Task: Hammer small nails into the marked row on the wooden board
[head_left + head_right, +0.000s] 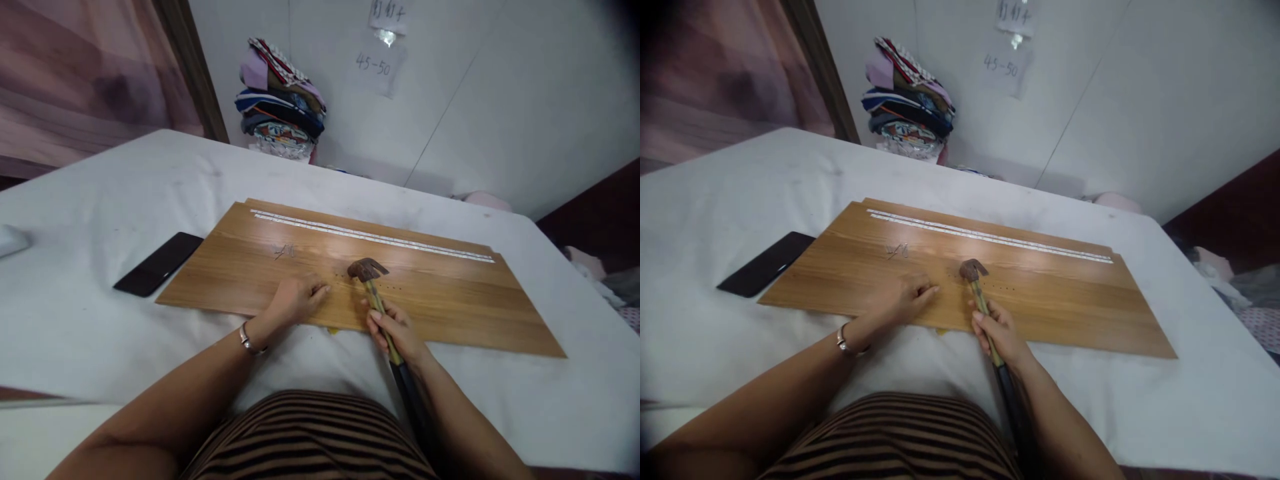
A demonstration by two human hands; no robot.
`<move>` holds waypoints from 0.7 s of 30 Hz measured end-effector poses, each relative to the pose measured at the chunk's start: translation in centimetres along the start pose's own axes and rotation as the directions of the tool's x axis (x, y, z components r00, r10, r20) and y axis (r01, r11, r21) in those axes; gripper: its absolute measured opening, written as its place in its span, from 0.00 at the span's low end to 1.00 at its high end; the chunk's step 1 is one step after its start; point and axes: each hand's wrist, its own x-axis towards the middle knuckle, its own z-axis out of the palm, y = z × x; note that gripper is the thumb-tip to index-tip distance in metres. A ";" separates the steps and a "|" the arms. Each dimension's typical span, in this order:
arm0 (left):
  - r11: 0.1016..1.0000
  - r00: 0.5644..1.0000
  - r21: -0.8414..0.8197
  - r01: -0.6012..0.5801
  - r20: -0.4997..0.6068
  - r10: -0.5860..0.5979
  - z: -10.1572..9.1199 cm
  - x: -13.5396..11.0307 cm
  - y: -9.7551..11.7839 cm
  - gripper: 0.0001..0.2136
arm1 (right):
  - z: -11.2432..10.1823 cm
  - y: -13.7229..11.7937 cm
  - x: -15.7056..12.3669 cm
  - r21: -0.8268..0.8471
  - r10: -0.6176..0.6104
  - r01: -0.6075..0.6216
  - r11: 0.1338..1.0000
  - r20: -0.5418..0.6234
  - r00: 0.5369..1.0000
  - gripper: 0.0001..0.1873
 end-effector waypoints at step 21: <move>0.993 0.997 -0.118 0.006 -0.071 -0.014 0.7 0.1 -0.6 0.10 | -0.5 0.4 0.1 0.035 -0.006 0.006 0.999 0.017 1.000 0.21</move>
